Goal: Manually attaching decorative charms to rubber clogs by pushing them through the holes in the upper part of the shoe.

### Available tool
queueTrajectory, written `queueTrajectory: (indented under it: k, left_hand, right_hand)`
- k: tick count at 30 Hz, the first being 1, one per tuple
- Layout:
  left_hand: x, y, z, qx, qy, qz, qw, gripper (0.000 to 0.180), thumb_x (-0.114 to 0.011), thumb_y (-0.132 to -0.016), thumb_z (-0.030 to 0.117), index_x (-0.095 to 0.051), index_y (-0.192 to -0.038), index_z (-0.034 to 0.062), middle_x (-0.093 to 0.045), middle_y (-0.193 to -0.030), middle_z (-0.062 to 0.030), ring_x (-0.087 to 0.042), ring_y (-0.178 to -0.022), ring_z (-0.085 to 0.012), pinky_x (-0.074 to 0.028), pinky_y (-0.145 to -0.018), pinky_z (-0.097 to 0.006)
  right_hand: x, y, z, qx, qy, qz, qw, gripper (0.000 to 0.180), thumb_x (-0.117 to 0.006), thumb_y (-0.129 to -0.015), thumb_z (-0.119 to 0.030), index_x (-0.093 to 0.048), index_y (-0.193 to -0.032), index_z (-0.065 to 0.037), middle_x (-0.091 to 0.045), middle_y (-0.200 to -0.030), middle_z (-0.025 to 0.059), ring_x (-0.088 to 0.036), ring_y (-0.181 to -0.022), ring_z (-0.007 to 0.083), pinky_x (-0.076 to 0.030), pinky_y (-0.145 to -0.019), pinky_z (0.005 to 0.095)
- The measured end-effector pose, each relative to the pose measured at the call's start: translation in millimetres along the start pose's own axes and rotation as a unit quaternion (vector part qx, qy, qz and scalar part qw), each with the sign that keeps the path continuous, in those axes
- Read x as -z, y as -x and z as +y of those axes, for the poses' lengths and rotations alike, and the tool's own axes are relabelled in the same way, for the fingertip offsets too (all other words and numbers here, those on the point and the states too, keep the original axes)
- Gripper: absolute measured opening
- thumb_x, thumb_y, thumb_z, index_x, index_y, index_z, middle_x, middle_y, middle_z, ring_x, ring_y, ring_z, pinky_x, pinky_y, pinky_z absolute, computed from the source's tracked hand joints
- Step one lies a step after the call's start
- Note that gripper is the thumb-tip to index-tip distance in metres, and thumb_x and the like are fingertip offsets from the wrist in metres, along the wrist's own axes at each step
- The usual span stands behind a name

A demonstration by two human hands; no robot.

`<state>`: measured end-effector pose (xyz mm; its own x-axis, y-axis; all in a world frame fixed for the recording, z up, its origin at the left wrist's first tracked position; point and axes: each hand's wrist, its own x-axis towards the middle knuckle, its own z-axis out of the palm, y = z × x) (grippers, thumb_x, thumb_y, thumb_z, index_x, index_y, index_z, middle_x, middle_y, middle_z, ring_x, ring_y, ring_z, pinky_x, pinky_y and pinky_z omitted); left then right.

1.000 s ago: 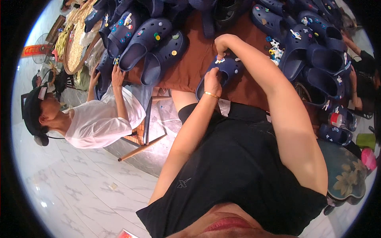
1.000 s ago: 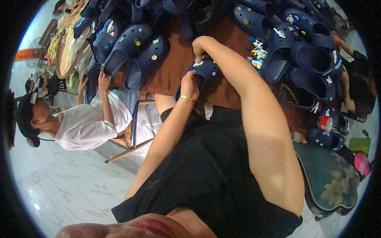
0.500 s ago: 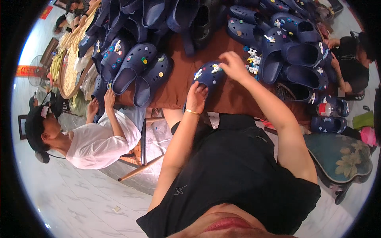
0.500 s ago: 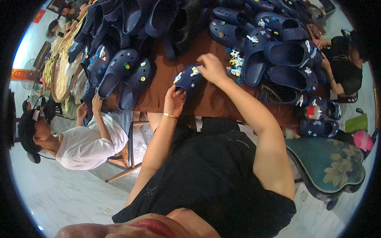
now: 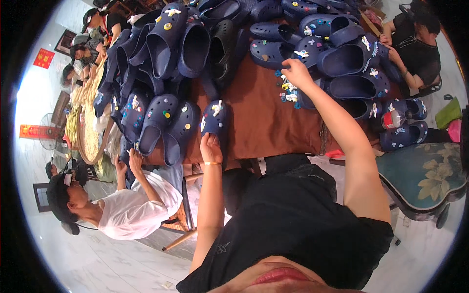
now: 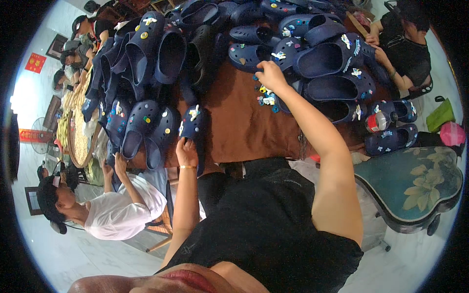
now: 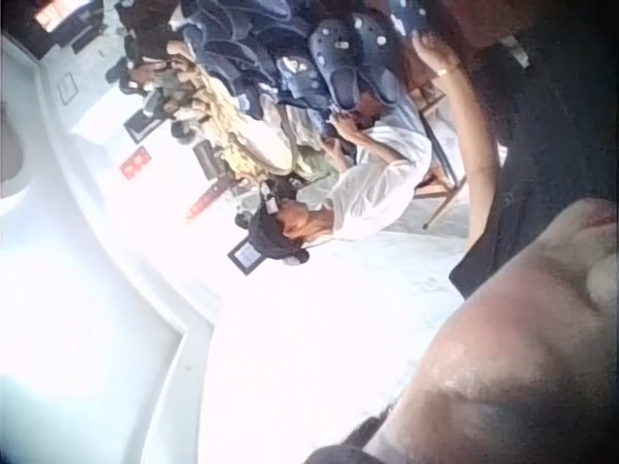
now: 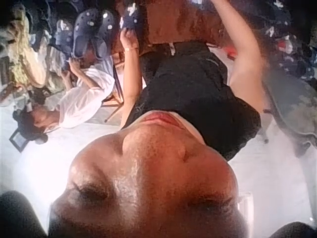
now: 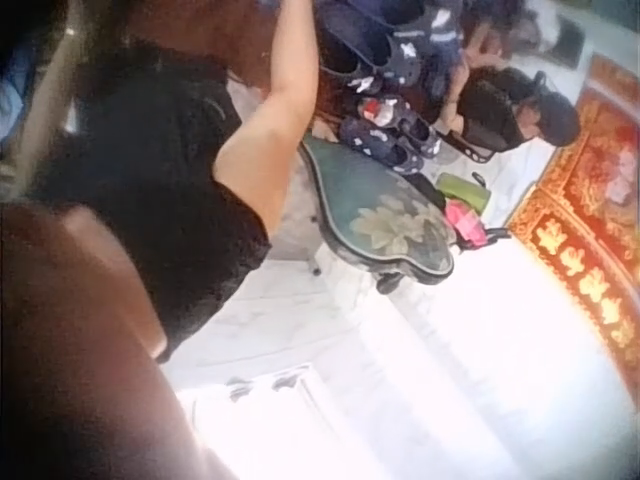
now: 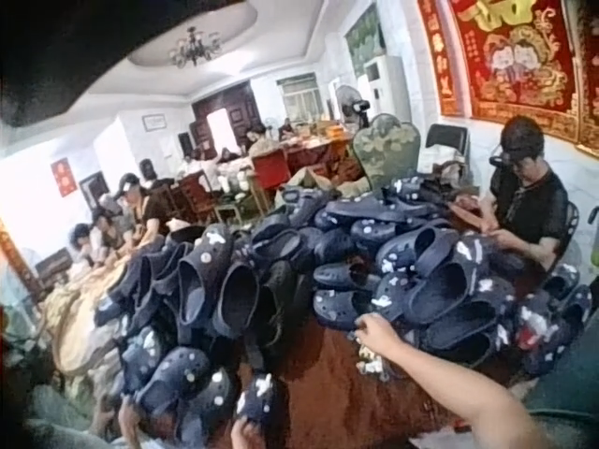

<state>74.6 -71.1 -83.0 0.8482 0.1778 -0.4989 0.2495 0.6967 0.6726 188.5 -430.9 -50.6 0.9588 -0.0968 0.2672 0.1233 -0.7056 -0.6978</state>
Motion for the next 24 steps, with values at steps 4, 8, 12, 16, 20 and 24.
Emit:
queueTrajectory:
  k: [4, 8, 12, 16, 20, 24]
  left_hand:
    - [3.3, 18.5, 21.5, -0.026, -0.003, -0.035, 0.999, 0.017, -0.056, -0.082, 0.018, -0.054, -0.095, 0.0063, -0.061, -0.091, -0.0048, -0.055, -0.08, -0.0158, -0.042, -0.074, -0.027]
    - [-13.2, 47.2, 71.0, -0.067, -0.006, -0.042, 0.997, 0.012, -0.055, -0.083, 0.016, -0.055, -0.092, 0.0084, -0.06, -0.087, 0.0002, -0.054, -0.074, -0.0119, -0.038, -0.063, -0.022]
    - [-43.2, 50.3, 130.5, -0.152, -0.043, -0.074, 0.985, 0.011, -0.06, -0.079, 0.021, -0.053, -0.082, 0.0129, -0.056, -0.076, 0.0023, -0.05, -0.069, -0.0104, -0.036, -0.061, -0.023]
    - [-55.9, 40.4, 193.7, -0.24, -0.116, -0.017, 0.964, 0.01, -0.057, -0.08, 0.019, -0.051, -0.075, 0.0131, -0.048, -0.064, 0.0045, -0.046, -0.06, -0.0085, -0.034, -0.055, -0.02]
    - [-51.2, -1.0, 254.6, -0.235, -0.241, 0.032, 0.941, 0.012, -0.057, -0.074, 0.019, -0.047, -0.068, 0.0157, -0.044, -0.059, 0.0061, -0.039, -0.053, -0.0075, -0.03, -0.052, -0.02]
    - [-53.1, -32.1, 291.9, -0.251, -0.187, 0.011, 0.95, 0.011, -0.056, -0.074, 0.018, -0.048, -0.068, 0.0148, -0.044, -0.056, 0.0062, -0.04, -0.048, -0.0069, -0.031, -0.046, -0.021]
  right_hand:
    - [-22.5, -22.8, 8.6, -0.078, 0.037, -0.002, 0.996, 0.038, -0.064, -0.07, -0.018, -0.055, -0.103, -0.001, -0.055, -0.102, 0.0207, -0.053, -0.098, 0.0349, -0.043, -0.086, 0.0388]
    - [-50.1, -48.0, 17.1, -0.102, 0.0, 0.059, 0.993, 0.042, -0.064, -0.067, -0.02, -0.054, -0.102, 0.001, -0.056, -0.102, 0.0249, -0.055, -0.097, 0.0381, -0.044, -0.085, 0.0414]
    - [-60.1, -63.8, 63.0, -0.128, 0.061, 0.096, 0.985, 0.053, -0.064, -0.07, -0.023, -0.048, -0.112, 0.004, -0.06, -0.099, 0.022, -0.062, -0.087, 0.0297, -0.048, -0.077, 0.0359]
    - [-59.3, -67.9, 48.0, -0.226, -0.091, -0.075, 0.967, 0.048, -0.062, -0.071, -0.021, -0.053, -0.11, 0.006, -0.063, -0.08, 0.0187, -0.062, -0.051, 0.0193, -0.049, -0.053, 0.0314]
    - [-50.7, -69.4, 32.5, -0.253, -0.137, -0.046, 0.957, 0.029, -0.06, -0.077, -0.016, -0.056, -0.099, 0.003, -0.057, -0.062, 0.008, -0.054, -0.043, 0.0129, -0.039, -0.034, 0.0239]
    - [-43.4, -73.1, 40.2, -0.301, -0.166, -0.054, 0.937, 0.042, -0.061, -0.078, -0.015, -0.049, -0.114, 0.003, -0.058, -0.073, 0.0111, -0.055, -0.044, 0.0142, -0.041, -0.035, 0.0229]
